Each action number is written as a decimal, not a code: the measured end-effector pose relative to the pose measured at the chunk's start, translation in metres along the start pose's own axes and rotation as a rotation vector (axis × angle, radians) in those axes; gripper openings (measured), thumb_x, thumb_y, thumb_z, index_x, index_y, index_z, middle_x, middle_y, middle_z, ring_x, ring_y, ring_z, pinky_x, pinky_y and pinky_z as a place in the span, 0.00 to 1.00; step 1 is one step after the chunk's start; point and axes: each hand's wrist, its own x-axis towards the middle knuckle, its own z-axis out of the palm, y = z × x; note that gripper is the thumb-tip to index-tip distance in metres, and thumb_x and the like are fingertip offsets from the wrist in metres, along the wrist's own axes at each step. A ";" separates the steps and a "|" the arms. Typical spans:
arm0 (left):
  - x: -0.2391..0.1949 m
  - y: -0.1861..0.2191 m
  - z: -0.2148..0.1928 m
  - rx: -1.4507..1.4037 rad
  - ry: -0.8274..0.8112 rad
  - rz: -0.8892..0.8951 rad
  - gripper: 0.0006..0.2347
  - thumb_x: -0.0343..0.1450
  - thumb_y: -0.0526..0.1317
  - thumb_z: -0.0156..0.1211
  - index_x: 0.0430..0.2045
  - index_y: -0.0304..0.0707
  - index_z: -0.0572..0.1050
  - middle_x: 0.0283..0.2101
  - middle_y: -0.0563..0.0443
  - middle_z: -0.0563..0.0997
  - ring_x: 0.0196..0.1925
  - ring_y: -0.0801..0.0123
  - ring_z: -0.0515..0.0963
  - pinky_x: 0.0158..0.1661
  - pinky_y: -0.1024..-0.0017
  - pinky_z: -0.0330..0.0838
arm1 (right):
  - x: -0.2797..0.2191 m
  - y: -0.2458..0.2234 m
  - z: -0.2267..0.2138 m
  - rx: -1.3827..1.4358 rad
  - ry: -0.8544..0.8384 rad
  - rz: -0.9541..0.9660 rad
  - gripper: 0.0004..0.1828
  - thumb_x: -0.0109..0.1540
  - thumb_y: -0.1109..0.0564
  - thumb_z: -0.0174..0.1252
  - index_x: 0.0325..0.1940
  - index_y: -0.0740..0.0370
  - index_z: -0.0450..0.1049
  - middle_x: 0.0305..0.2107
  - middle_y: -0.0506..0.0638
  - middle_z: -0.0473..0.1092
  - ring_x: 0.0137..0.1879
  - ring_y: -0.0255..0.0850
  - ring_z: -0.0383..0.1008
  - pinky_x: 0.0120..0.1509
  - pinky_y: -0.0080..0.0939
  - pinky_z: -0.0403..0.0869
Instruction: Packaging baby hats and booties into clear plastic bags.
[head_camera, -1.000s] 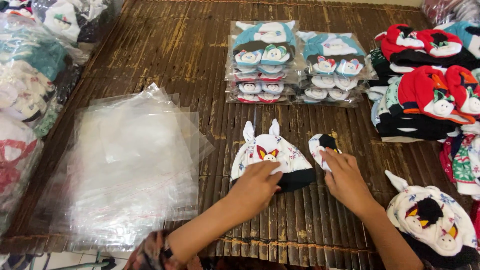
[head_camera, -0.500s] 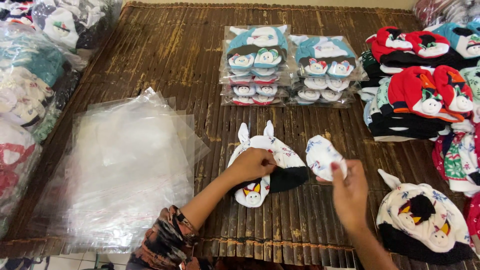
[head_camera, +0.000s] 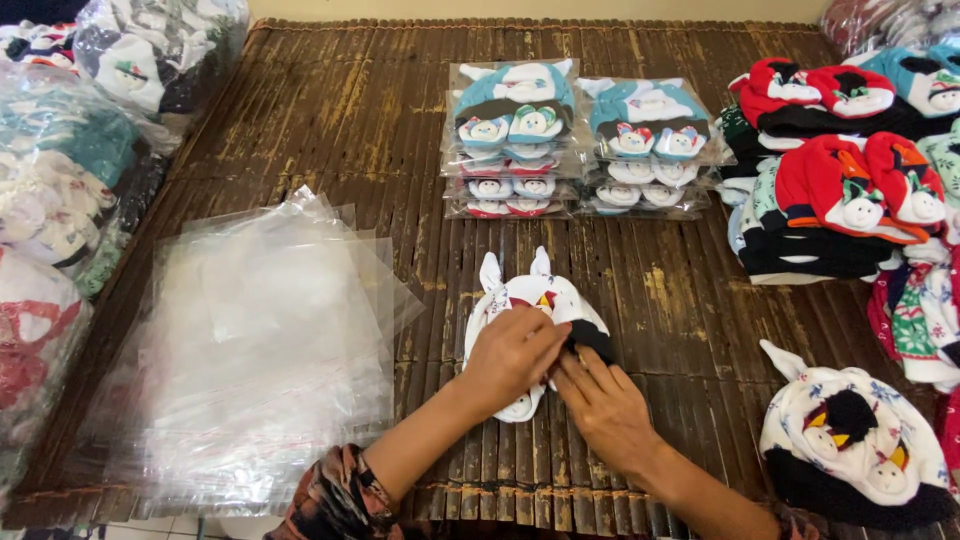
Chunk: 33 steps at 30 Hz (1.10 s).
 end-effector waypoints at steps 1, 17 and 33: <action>0.000 0.004 -0.004 -0.001 -0.002 0.001 0.02 0.69 0.31 0.67 0.32 0.33 0.80 0.30 0.50 0.77 0.30 0.70 0.74 0.33 0.77 0.74 | 0.004 -0.001 -0.009 0.000 0.000 0.003 0.28 0.55 0.60 0.64 0.60 0.62 0.73 0.58 0.58 0.73 0.64 0.54 0.69 0.56 0.46 0.73; -0.021 0.010 -0.016 0.041 -0.337 -0.098 0.22 0.64 0.34 0.66 0.55 0.45 0.76 0.65 0.47 0.71 0.70 0.48 0.64 0.62 0.48 0.57 | -0.009 0.036 -0.096 0.519 -0.256 0.569 0.14 0.62 0.53 0.56 0.50 0.54 0.77 0.49 0.46 0.76 0.48 0.36 0.76 0.52 0.39 0.76; -0.029 0.006 -0.013 0.126 -0.439 -0.091 0.22 0.62 0.35 0.67 0.52 0.43 0.79 0.65 0.49 0.73 0.69 0.49 0.66 0.66 0.45 0.54 | 0.016 0.022 -0.078 0.376 -0.110 0.355 0.13 0.61 0.51 0.62 0.44 0.61 0.77 0.35 0.48 0.70 0.39 0.39 0.70 0.44 0.38 0.72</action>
